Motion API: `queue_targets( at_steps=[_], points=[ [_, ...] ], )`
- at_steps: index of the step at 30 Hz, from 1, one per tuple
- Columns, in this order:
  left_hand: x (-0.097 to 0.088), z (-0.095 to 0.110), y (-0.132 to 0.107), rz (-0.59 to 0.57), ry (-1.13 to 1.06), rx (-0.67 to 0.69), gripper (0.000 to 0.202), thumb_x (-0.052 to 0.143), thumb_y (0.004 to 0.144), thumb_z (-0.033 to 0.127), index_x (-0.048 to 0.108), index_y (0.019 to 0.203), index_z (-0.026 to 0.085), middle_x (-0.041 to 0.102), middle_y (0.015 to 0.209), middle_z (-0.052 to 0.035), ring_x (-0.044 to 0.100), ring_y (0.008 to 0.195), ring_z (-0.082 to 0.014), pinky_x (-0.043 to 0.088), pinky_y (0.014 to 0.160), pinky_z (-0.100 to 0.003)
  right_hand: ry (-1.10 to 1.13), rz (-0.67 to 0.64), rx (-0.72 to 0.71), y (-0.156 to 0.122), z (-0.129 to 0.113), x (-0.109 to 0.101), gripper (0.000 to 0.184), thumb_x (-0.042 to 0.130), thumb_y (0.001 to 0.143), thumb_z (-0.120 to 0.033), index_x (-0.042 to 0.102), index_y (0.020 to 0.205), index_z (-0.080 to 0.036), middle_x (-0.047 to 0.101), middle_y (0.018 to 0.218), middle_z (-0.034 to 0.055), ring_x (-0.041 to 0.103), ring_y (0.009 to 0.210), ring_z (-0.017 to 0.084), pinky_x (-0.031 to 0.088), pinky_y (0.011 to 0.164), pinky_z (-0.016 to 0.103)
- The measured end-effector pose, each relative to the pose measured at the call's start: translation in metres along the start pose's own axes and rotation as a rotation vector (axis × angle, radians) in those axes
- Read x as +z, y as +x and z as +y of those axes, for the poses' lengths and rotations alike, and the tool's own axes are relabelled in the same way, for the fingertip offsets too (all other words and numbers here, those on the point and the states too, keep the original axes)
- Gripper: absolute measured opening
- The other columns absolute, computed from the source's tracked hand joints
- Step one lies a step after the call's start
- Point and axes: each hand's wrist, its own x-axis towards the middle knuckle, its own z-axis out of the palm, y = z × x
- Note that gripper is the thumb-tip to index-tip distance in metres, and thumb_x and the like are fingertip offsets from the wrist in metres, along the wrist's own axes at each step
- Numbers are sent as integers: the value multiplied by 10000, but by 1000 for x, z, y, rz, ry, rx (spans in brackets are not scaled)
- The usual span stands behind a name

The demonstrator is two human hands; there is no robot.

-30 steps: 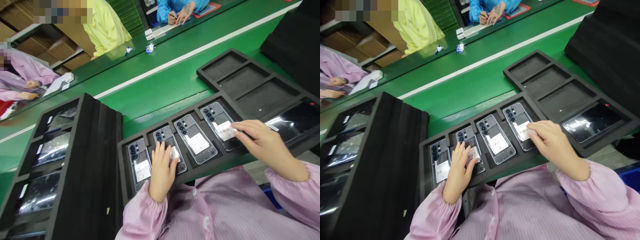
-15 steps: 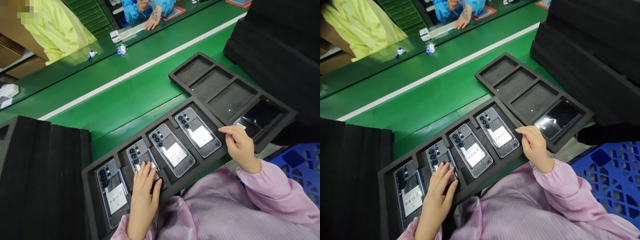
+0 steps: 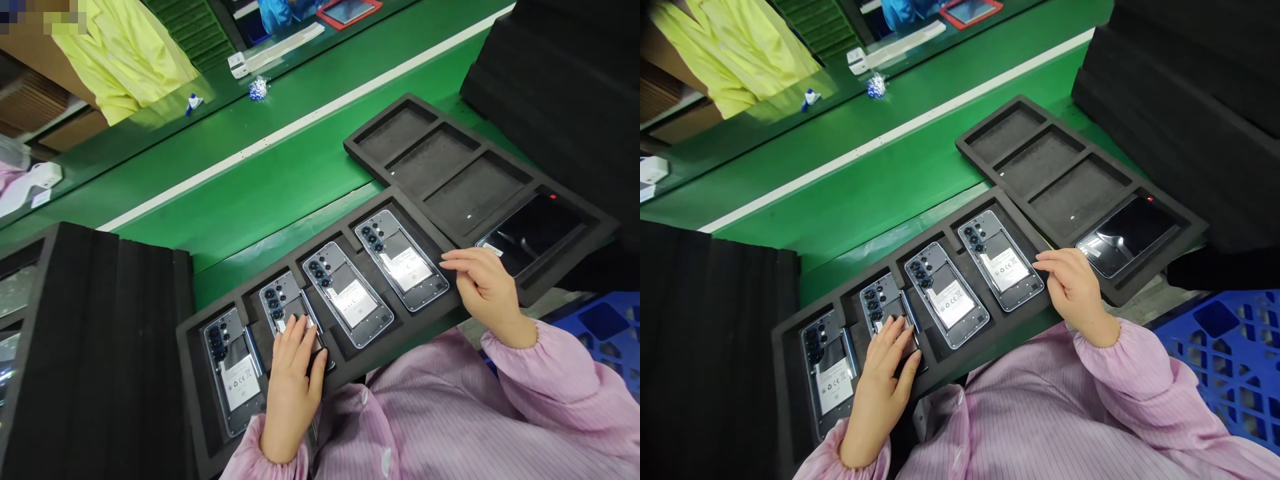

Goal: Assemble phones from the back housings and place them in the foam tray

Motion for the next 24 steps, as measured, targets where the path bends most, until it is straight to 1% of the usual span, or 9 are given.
queue_targets(
  at_steps=[2, 3, 5, 7, 11, 15, 18, 21, 24],
  points=[
    [0, 0, 0, -1, -5, -5, 329, 419, 905, 292, 567, 1188, 211, 557, 1295, -115, 458, 1265, -287, 384, 1041, -541, -45, -134, -146, 2, -2, -6, 196, 452, 900, -159, 641, 876, -208, 666, 962, 69, 584, 872, 230, 445, 746, 410],
    [0, 0, 0, -2, -7, -7, 331, 417, 906, 288, 568, 1189, 209, 555, 1298, -116, 457, 1266, -286, 382, 1043, -541, -69, -208, -227, 3, -3, -9, 200, 455, 922, -233, 651, 893, -206, 660, 1011, 79, 572, 913, 250, 427, 769, 432],
    [-2, 1, 1, -5, -6, -12, 332, 414, 908, 286, 570, 1189, 202, 553, 1300, -123, 457, 1266, -287, 386, 1041, -541, -111, -329, -358, 3, -8, -13, 302, 409, 959, -353, 657, 934, -184, 635, 1099, 105, 543, 999, 282, 389, 832, 476],
    [-5, 4, 2, -8, -3, -12, 329, 409, 914, 287, 575, 1180, 187, 564, 1286, -131, 464, 1259, -289, 411, 1022, -537, -129, -396, -421, 2, -12, -14, 382, 357, 979, -400, 650, 957, -155, 609, 1149, 132, 519, 1056, 296, 357, 885, 502],
    [-13, 8, 4, 5, -34, -2, 327, 394, 927, 283, 585, 1156, 150, 602, 1232, -138, 509, 1219, -270, 470, 982, -492, -81, -418, -445, 1, -22, -7, 385, 358, 977, -418, 636, 963, -151, 589, 1169, 154, 508, 1081, 307, 357, 895, 509],
    [-25, 5, -6, 59, -91, -69, 298, 423, 922, 265, 592, 1145, 164, 619, 1217, -104, 559, 1167, -224, 471, 1007, -420, -8, -387, -459, 4, -37, 0, 318, 403, 964, -384, 606, 1032, -149, 587, 1166, 162, 512, 1080, 299, 375, 894, 501],
    [-36, -7, -20, 139, -88, -179, 271, 441, 913, 251, 610, 1111, 178, 633, 1197, -82, 566, 1158, -211, 469, 1014, -394, 8, -415, -510, 6, -50, 6, 288, 411, 963, -362, 610, 1013, -160, 579, 1184, 156, 510, 1084, 308, 369, 894, 512],
    [-46, -23, -36, 230, -56, -302, 261, 443, 907, 247, 628, 1072, 162, 655, 1153, -90, 586, 1129, -214, 480, 999, -388, -19, -452, -583, 7, -61, 13, 326, 376, 971, -351, 617, 964, -133, 584, 1169, 174, 518, 1070, 336, 360, 887, 530],
    [-53, -39, -53, 290, -29, -409, 266, 441, 904, 257, 644, 1047, 163, 667, 1125, -87, 601, 1105, -222, 495, 976, -394, -29, -440, -641, 8, -69, 21, 352, 355, 973, -356, 603, 960, -107, 590, 1148, 198, 527, 1046, 354, 360, 872, 539]
  ],
)
